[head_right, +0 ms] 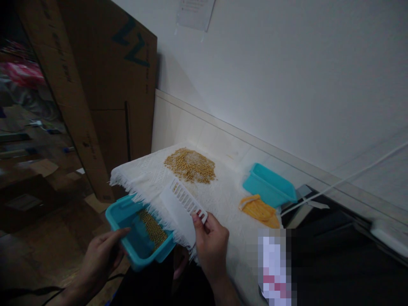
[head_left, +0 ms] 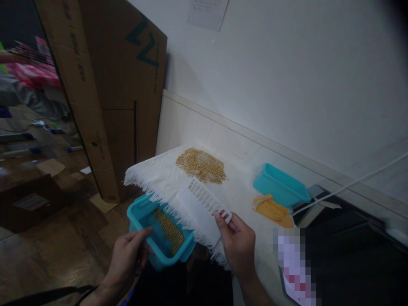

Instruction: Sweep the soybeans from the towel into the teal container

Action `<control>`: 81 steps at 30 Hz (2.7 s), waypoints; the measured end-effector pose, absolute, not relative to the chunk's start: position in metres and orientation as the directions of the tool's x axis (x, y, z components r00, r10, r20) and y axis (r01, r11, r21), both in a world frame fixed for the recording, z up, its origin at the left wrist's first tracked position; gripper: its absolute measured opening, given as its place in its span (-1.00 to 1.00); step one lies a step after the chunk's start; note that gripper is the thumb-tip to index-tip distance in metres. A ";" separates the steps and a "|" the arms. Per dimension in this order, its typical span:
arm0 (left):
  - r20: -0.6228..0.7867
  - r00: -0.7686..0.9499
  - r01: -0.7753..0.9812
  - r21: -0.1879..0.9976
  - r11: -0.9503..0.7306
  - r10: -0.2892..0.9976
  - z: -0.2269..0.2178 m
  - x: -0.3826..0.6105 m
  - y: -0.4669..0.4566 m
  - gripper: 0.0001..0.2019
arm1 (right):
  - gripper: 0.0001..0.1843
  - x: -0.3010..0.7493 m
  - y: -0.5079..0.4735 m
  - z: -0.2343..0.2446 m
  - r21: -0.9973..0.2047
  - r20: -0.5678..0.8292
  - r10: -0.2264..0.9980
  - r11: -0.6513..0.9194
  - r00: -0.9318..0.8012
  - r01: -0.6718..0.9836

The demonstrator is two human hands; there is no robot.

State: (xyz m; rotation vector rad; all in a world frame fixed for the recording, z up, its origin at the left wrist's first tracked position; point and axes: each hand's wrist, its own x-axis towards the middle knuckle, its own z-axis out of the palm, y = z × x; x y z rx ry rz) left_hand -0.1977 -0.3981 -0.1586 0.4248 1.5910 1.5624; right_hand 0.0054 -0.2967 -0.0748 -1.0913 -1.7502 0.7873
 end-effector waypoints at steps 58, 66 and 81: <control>-0.313 -0.602 -0.298 0.941 0.157 0.735 -0.154 -0.198 -0.397 -0.50 | -0.71 -0.015 -0.263 -0.067 -0.398 0.669 0.689 0.648 -0.277 0.649; -0.349 -0.581 -0.340 0.925 0.171 0.735 -0.159 -0.198 -0.397 -0.49 | -0.70 -0.012 -0.249 -0.062 -0.352 0.656 0.703 0.607 -0.275 0.712; -0.335 -0.578 -0.323 0.931 0.168 0.744 -0.158 -0.199 -0.397 -0.51 | -0.67 -0.011 -0.250 -0.066 -0.332 0.658 0.692 0.620 -0.297 0.711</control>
